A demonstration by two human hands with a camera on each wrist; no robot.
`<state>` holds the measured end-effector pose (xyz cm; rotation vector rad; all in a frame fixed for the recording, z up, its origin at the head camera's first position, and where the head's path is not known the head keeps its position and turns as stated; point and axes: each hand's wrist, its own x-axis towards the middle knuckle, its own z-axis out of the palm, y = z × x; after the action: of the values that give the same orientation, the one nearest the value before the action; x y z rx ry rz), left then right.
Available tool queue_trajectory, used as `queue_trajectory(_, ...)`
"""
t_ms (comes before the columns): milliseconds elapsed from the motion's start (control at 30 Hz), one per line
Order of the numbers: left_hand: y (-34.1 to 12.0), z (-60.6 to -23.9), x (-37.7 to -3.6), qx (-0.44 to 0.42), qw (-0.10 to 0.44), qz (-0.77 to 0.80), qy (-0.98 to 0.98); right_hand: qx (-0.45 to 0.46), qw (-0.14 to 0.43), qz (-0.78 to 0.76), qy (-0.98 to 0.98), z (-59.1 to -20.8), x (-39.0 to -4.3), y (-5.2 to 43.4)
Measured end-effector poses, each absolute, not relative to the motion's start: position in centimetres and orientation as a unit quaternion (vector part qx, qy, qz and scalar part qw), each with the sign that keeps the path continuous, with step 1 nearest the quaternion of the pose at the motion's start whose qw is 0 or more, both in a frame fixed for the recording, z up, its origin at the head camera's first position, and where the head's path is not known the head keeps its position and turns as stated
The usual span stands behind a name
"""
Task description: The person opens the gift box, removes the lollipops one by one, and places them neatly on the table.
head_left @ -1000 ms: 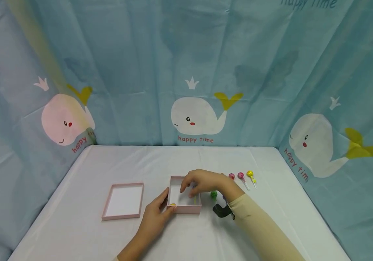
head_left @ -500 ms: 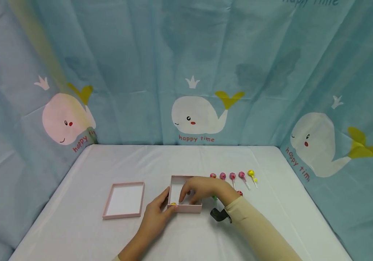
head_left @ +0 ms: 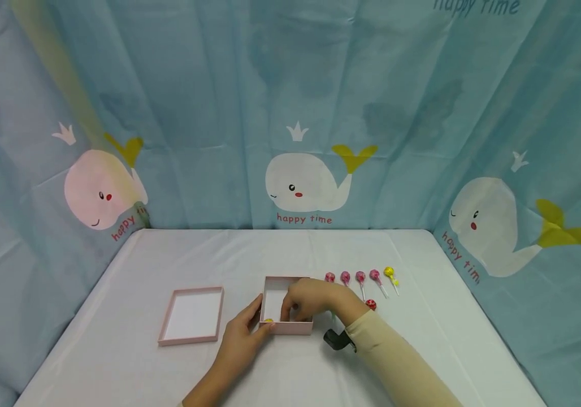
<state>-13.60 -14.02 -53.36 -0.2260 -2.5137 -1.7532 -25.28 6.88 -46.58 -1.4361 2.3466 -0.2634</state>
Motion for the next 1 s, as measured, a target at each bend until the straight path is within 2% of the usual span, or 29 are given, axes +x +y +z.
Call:
queue_trajectory(333,-14.0,-53.5,-13.6,-0.078,0.037,-0.568,-0.818,-0.513,0.176,-0.065,0.838,-46.9,-25.1,6.5)
queue_trajectory(567,-13.9,-53.5,-13.6,-0.076,0.048,-0.564,-0.821,-0.515,0.209,-0.103,0.825,-47.1,-25.2,5.3)
queue_trajectory(800,-13.8,-53.3,-13.6,-0.081,0.048,-0.563,-0.821,-0.506,0.184,-0.142,0.831,-47.9,-25.4,4.5)
queue_trajectory(1000,-13.9,-53.0,-13.6,-0.068,0.039,-0.562,-0.824,-0.495,0.201,-0.195,0.822,-47.9,-25.5,4.1)
